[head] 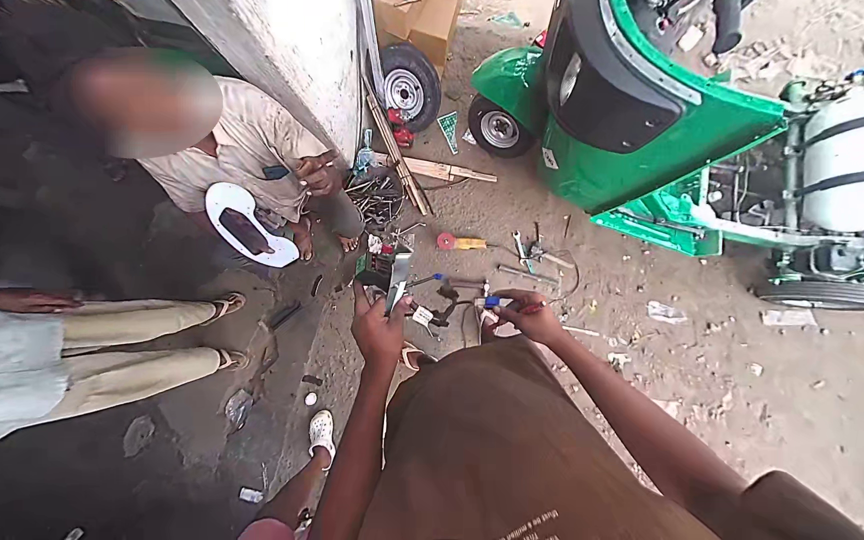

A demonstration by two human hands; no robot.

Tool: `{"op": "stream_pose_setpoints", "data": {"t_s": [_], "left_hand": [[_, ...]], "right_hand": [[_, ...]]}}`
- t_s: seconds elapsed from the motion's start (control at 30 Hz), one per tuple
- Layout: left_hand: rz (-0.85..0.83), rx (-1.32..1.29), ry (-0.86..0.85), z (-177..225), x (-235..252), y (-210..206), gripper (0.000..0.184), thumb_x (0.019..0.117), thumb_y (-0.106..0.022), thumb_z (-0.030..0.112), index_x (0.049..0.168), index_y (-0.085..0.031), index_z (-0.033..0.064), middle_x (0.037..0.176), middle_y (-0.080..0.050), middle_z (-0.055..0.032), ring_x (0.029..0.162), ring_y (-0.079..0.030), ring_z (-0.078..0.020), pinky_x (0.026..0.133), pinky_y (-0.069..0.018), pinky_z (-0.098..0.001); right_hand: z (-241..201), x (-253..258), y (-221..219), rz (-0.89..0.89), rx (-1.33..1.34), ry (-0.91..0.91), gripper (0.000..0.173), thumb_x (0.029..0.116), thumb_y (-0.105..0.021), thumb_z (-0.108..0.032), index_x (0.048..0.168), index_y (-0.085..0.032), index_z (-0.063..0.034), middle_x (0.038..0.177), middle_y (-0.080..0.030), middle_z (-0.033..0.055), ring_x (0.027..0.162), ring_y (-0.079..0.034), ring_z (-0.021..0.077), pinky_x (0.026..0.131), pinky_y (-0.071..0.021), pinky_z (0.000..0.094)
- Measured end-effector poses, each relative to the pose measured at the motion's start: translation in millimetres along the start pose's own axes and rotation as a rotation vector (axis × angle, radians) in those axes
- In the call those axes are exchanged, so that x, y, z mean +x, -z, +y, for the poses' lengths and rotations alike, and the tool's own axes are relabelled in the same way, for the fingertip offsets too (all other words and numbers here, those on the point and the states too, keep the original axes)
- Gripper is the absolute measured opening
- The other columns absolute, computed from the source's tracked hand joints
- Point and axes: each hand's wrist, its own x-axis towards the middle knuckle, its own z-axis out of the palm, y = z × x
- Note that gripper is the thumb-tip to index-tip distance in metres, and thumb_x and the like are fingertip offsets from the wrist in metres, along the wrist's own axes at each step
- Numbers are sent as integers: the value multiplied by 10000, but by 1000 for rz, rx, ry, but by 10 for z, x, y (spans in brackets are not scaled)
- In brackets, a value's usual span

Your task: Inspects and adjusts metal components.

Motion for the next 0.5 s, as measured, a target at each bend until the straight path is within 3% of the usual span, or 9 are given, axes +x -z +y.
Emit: {"op": "stream_pose_setpoints", "data": {"t_s": [0.07, 0.17, 0.27, 0.33, 0.43, 0.5], "left_hand": [[-50, 157, -118, -13, -21, 79, 406, 935, -731, 407, 855, -757, 10, 1615, -362, -241, 1064, -694, -393, 863, -570, -555], [-86, 341, -266, -50, -66, 169, 320, 953, -728, 352, 879, -759, 42, 1680, -279, -151, 1193, -653, -375, 910, -574, -528], [-58, 358, -383, -20, -68, 177, 220, 935, -756, 287, 886, -755, 72, 1625, -375, -149, 1262, -579, -399, 956, -530, -555], [-104, 377, -421, -7, -158, 207, 140, 936, -749, 219, 917, -743, 81, 1414, -567, -184, 1199, -593, -411, 970, -507, -582], [-243, 466, -422, 49, -274, 303, 108, 978, -653, 131, 974, -755, 97, 1223, -701, -128, 1068, -668, -383, 953, -510, -587], [-239, 532, -483, 102, -200, 257, 114, 962, -639, 98, 947, -751, 105, 1172, -725, -99, 1004, -689, -362, 896, -539, -563]], "right_hand": [[154, 87, 65, 54, -8, -81, 479, 936, -745, -264, 1360, -625, -76, 888, -768, 53, 672, -714, 124, 585, -591, 293], [406, 182, 171, 79, -28, -237, 421, 1010, -664, -327, 1339, -621, -67, 1072, -742, 77, 754, -729, 168, 616, -618, 343], [610, 277, 383, 87, -127, -286, 416, 1070, -537, -400, 1334, -630, -92, 1044, -741, 90, 713, -706, 187, 604, -602, 379], [626, 181, 427, 128, -158, -131, 370, 1063, -553, -352, 1287, -683, -88, 946, -735, 73, 664, -667, 141, 595, -578, 336], [88, 152, 319, 179, -190, 133, 221, 986, -679, -313, 1041, -797, -135, 909, -768, -25, 765, -687, 47, 751, -582, 311], [-392, 334, 295, 230, -293, 298, 273, 909, -755, -446, 1013, -803, -198, 793, -743, -61, 632, -629, 26, 633, -554, 296]]}}
